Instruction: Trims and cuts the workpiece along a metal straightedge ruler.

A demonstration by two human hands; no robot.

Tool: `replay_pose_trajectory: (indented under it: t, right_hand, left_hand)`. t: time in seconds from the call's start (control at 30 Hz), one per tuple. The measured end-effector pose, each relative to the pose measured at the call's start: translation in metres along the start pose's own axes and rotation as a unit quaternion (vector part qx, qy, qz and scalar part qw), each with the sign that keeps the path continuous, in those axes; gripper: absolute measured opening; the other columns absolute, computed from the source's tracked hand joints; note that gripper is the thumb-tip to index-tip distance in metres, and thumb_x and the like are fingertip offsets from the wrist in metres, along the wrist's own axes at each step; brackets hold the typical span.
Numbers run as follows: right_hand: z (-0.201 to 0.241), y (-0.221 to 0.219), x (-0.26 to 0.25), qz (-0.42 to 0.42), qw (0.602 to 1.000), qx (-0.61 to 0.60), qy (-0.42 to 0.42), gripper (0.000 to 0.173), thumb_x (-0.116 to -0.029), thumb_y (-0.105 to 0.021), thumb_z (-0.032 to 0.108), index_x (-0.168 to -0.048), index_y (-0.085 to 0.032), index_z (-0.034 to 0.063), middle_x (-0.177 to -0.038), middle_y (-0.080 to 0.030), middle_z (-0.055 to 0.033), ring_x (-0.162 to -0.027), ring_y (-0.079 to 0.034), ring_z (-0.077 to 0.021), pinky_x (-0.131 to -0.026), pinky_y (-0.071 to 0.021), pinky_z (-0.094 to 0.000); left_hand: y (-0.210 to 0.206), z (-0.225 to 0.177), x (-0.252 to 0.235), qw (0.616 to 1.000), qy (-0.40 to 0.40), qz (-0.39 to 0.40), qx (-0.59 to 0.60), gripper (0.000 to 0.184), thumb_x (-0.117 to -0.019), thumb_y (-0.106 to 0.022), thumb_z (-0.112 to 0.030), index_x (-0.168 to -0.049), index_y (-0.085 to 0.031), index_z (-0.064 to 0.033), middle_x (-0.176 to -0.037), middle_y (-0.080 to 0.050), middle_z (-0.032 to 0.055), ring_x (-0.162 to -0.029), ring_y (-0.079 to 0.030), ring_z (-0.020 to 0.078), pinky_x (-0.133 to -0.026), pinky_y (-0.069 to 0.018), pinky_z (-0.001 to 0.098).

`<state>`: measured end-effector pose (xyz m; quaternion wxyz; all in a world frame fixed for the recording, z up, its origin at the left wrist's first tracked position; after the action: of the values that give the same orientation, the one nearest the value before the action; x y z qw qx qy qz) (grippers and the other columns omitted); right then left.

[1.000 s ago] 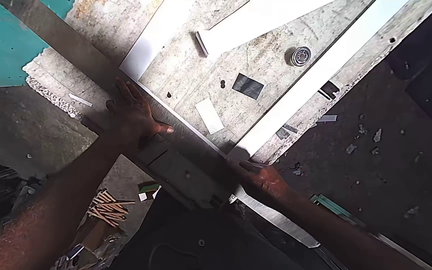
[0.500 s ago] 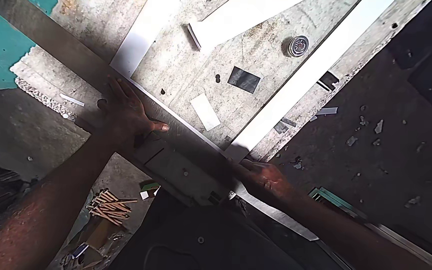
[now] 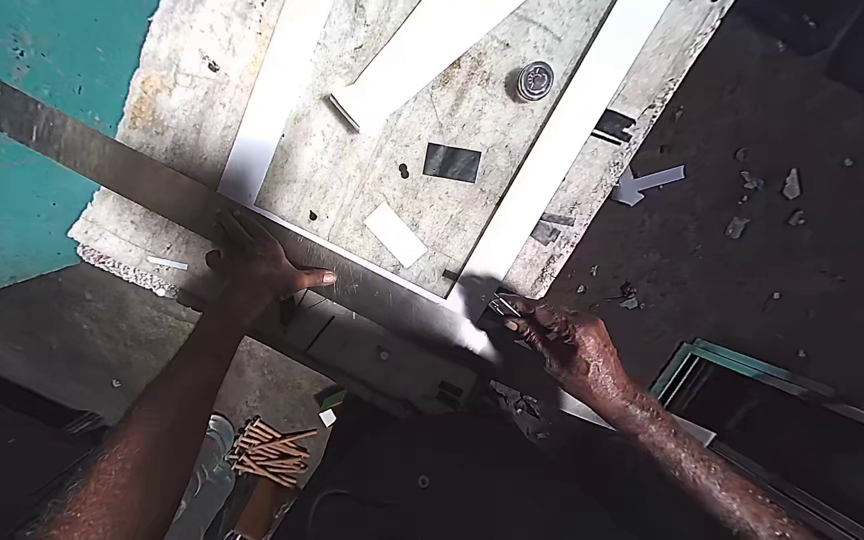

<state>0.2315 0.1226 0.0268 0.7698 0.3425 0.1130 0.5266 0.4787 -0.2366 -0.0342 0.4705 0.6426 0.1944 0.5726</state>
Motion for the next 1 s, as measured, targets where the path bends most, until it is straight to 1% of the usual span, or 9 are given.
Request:
replay_pose_trajectory:
  t: [0.07,0.17,0.27,0.33,0.43,0.5,0.63,0.73,1.0]
  right_hand:
    - [-0.013,-0.007,0.016,-0.027,0.998,-0.02,-0.06,0.038,-0.1048,-0.056,0.039,-0.125,-0.07,0.0104,-0.106,-0.074,-0.0049,-0.092,-0.071,-0.0099,-0.083,-0.0602,-0.0308]
    - [-0.011,-0.026,0.04,-0.039,0.993,0.058,-0.094,0.063,-0.0923,-0.061,0.066,-0.127,-0.07,0.014,-0.095,-0.074,-0.0088,-0.072,-0.067,-0.0205,-0.062,-0.055,-0.0441]
    - [-0.005,-0.05,0.052,-0.046,0.986,0.129,-0.098,0.061,-0.0927,-0.059,0.067,-0.135,-0.069,0.0244,-0.093,-0.069,-0.0114,-0.069,-0.066,-0.0253,-0.055,-0.0524,-0.0448]
    - [-0.003,-0.063,0.056,-0.044,0.981,0.147,-0.116,0.061,-0.0932,-0.06,0.066,-0.142,-0.063,0.0293,-0.098,-0.067,-0.0105,-0.073,-0.066,-0.0234,-0.057,-0.0529,-0.0416]
    - [0.001,-0.079,0.058,-0.054,0.976,0.17,-0.127,0.063,-0.0932,-0.059,0.066,-0.144,-0.062,0.029,-0.097,-0.067,-0.0109,-0.071,-0.066,-0.024,-0.055,-0.0525,-0.0414]
    - [0.004,-0.087,0.06,-0.067,0.973,0.178,-0.133,0.064,-0.0928,-0.06,0.066,-0.144,-0.062,0.0272,-0.095,-0.067,-0.0115,-0.07,-0.066,-0.0254,-0.054,-0.0519,-0.0422]
    - [0.009,-0.091,0.061,-0.096,0.964,0.199,-0.148,0.066,-0.0899,-0.061,0.067,-0.143,-0.063,0.0282,-0.099,-0.069,-0.011,-0.075,-0.068,-0.0261,-0.055,-0.0516,-0.0424]
    - [0.013,-0.091,0.06,-0.104,0.963,0.187,-0.165,0.067,-0.0858,-0.067,0.066,-0.142,-0.062,0.0313,-0.122,-0.068,-0.0116,-0.091,-0.07,-0.0273,-0.06,-0.0553,-0.0434]
    - [0.015,-0.09,0.058,-0.098,0.964,0.209,-0.134,0.066,-0.0865,-0.068,0.06,-0.141,-0.063,0.0234,-0.129,-0.068,-0.0107,-0.086,-0.072,-0.0279,-0.058,-0.0553,-0.0439]
  left_hand:
    - [-0.005,0.005,-0.003,1.0,-0.008,-0.025,0.004,0.185,-0.0284,-0.081,-0.089,-0.159,0.007,0.0088,-0.166,0.008,0.0339,-0.156,-0.003,0.0491,-0.112,-0.0201,0.077]
    - [-0.004,0.009,0.004,0.994,-0.066,-0.086,0.006,0.177,-0.0351,-0.066,-0.1,-0.16,-0.001,0.0087,-0.167,0.001,0.034,-0.156,-0.006,0.0494,-0.112,-0.0166,0.0782]
    - [-0.009,0.013,0.009,0.959,-0.213,-0.185,0.027,0.149,-0.0545,-0.052,-0.101,-0.16,-0.023,0.0001,-0.164,-0.022,0.032,-0.151,-0.023,0.0506,-0.111,-0.0216,0.076]
    - [-0.014,0.022,0.003,0.921,-0.333,-0.192,0.065,0.123,-0.0691,-0.054,-0.092,-0.157,-0.039,-0.0086,-0.16,-0.035,0.0283,-0.149,-0.031,0.0481,-0.116,-0.0211,0.0701]
    - [-0.008,0.03,-0.009,0.86,-0.467,-0.194,0.064,0.105,-0.0753,-0.057,-0.087,-0.15,-0.051,-0.012,-0.151,-0.049,0.0243,-0.143,-0.042,0.0414,-0.118,-0.0244,0.0614]
    - [-0.007,0.035,-0.015,0.83,-0.518,-0.203,0.047,0.101,-0.0755,-0.058,-0.086,-0.149,-0.052,-0.0162,-0.147,-0.054,0.021,-0.144,-0.043,0.0382,-0.118,-0.0242,0.0607]
    - [-0.013,0.039,-0.022,0.816,-0.53,-0.226,0.042,0.096,-0.0768,-0.056,-0.085,-0.15,-0.051,-0.0224,-0.144,-0.056,0.0181,-0.143,-0.042,0.0372,-0.117,-0.025,0.0588]
    - [-0.015,0.04,-0.022,0.818,-0.52,-0.242,0.039,0.093,-0.0766,-0.058,-0.084,-0.15,-0.051,-0.0267,-0.143,-0.056,0.0158,-0.142,-0.042,0.0358,-0.117,-0.0267,0.0571]
    - [-0.018,0.041,-0.022,0.815,-0.514,-0.264,0.046,0.089,-0.0778,-0.059,-0.083,-0.147,-0.055,-0.0265,-0.14,-0.058,0.0158,-0.14,-0.044,0.035,-0.116,-0.028,0.0554]
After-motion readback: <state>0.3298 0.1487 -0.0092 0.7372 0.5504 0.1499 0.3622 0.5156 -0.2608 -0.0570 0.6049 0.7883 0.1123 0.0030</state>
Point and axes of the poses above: each hand's wrist, its own x-axis away from the middle knuckle, its own y-axis out of the back of the hand, z = x × y, the point moved 4 cm from there along -x, towards the middle knuckle
